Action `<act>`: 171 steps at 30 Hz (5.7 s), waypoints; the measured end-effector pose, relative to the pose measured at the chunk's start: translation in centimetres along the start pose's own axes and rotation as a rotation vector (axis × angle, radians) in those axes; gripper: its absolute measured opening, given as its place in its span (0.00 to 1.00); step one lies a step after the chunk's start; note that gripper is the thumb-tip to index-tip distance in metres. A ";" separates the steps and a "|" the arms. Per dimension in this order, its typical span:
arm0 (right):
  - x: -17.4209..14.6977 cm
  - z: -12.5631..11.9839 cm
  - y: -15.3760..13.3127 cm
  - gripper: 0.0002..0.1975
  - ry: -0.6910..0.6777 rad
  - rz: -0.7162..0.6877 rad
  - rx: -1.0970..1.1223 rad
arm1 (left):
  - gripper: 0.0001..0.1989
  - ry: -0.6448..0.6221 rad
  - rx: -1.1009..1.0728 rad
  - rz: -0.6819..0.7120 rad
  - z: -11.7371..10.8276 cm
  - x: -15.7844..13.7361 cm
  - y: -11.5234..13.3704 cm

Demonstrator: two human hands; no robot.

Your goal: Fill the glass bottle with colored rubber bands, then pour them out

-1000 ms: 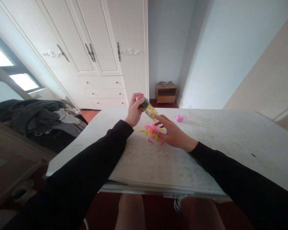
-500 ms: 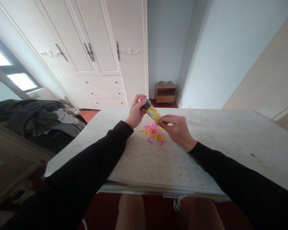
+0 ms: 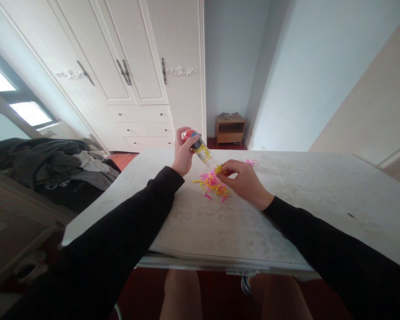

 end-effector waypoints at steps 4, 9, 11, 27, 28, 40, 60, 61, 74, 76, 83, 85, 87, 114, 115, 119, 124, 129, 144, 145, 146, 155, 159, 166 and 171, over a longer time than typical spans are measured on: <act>-0.1 0.2 0.4 0.04 -0.060 -0.009 -0.012 | 0.21 -0.047 0.055 0.023 0.2 -0.2 0.1; -0.2 0.2 0.4 0.06 -0.069 0.011 -0.067 | 0.24 -0.223 0.169 0.189 0.7 -0.6 0.7; -0.2 0.2 0.3 0.07 -0.028 0.031 -0.095 | 0.26 -0.302 0.201 0.200 0.8 -0.7 0.7; 0.0 0.7 1.0 0.22 0.008 0.191 0.081 | 0.30 -0.539 0.137 0.139 1.4 -1.5 1.3; 0.0 0.7 1.1 0.21 0.004 0.189 0.083 | 0.30 -0.536 0.142 0.152 1.5 -1.6 1.4; 0.1 1.2 1.3 0.15 -0.036 0.188 0.135 | 0.26 -0.552 0.120 0.089 2.0 -1.9 1.4; 0.3 1.3 1.3 0.13 -0.002 0.156 0.115 | 0.26 -0.538 0.100 0.093 2.5 -2.1 1.7; 0.3 1.3 1.3 0.13 -0.001 0.163 0.110 | 0.27 -0.542 0.095 0.088 2.5 -2.1 1.6; 0.6 1.1 1.2 0.14 -0.009 0.224 0.127 | 0.23 -0.573 0.055 0.080 2.5 -2.4 1.9; 0.6 0.9 1.3 0.14 0.011 0.229 0.110 | 0.23 -0.577 0.043 0.078 2.5 -2.5 1.7; 0.4 1.0 0.5 0.12 -0.002 0.167 0.065 | 0.22 -0.539 0.116 0.112 2.2 -2.0 2.1; 0.4 1.1 0.4 0.12 -0.013 0.181 0.093 | 0.22 -0.546 0.119 0.098 2.3 -2.1 2.4; 0.4 1.2 0.5 0.13 -0.003 0.198 0.118 | 0.23 -0.552 0.106 0.066 2.4 -2.3 2.5; -0.6 -0.2 -0.3 0.41 0.172 0.097 0.110 | 0.16 -0.480 0.107 -0.062 1.4 -2.5 0.2; -0.6 -0.2 -0.3 0.40 0.160 0.085 0.105 | 0.16 -0.473 0.104 -0.063 1.4 -2.6 0.1; -0.6 0.0 0.2 0.39 0.157 0.084 0.142 | 0.16 -0.461 0.107 -0.100 1.4 -2.7 0.1; -0.5 0.3 0.7 0.37 0.126 0.094 0.143 | 0.17 -0.489 0.094 -0.112 1.3 -2.8 -0.3; 0.0 0.6 1.1 0.33 0.111 0.042 0.168 | 0.17 -0.511 0.098 -0.117 1.4 -2.8 -0.7; 0.0 1.1 1.2 0.32 0.088 -0.002 0.268 | 0.18 -0.492 0.067 -0.149 1.6 -3.1 -0.6; 0.0 1.1 1.1 0.33 0.102 0.011 0.289 | 0.18 -0.497 0.067 -0.154 1.6 -3.2 -0.6; 0.0 1.0 1.0 0.33 0.118 0.028 0.311 | 0.18 -0.502 0.068 -0.156 1.6 -3.2 -0.6; 0.2 0.6 0.6 0.33 0.062 0.101 0.363 | 0.14 -0.489 0.078 -0.159 1.6 -3.2 -0.7; 0.6 0.2 0.4 0.32 0.210 0.107 0.441 | 0.09 -0.459 0.105 -0.145 1.8 -3.1 -0.9; 1.4 -1.3 0.8 0.34 0.495 0.285 0.669 | 0.08 -0.428 0.170 -0.030 1.6 -3.0 -1.2; 1.8 -1.5 1.2 0.37 0.573 0.355 0.837 | 0.09 -0.459 0.164 -0.022 2.0 -3.4 -0.5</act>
Point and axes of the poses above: each hand's wrist, its own x-axis towards the middle knuckle, its own z-axis out of the palm, y = z × x, the point moved 1 cm from there along x, towards the middle knuckle, and after that the axes turned 7 degrees about z, right-handed, at the moved point
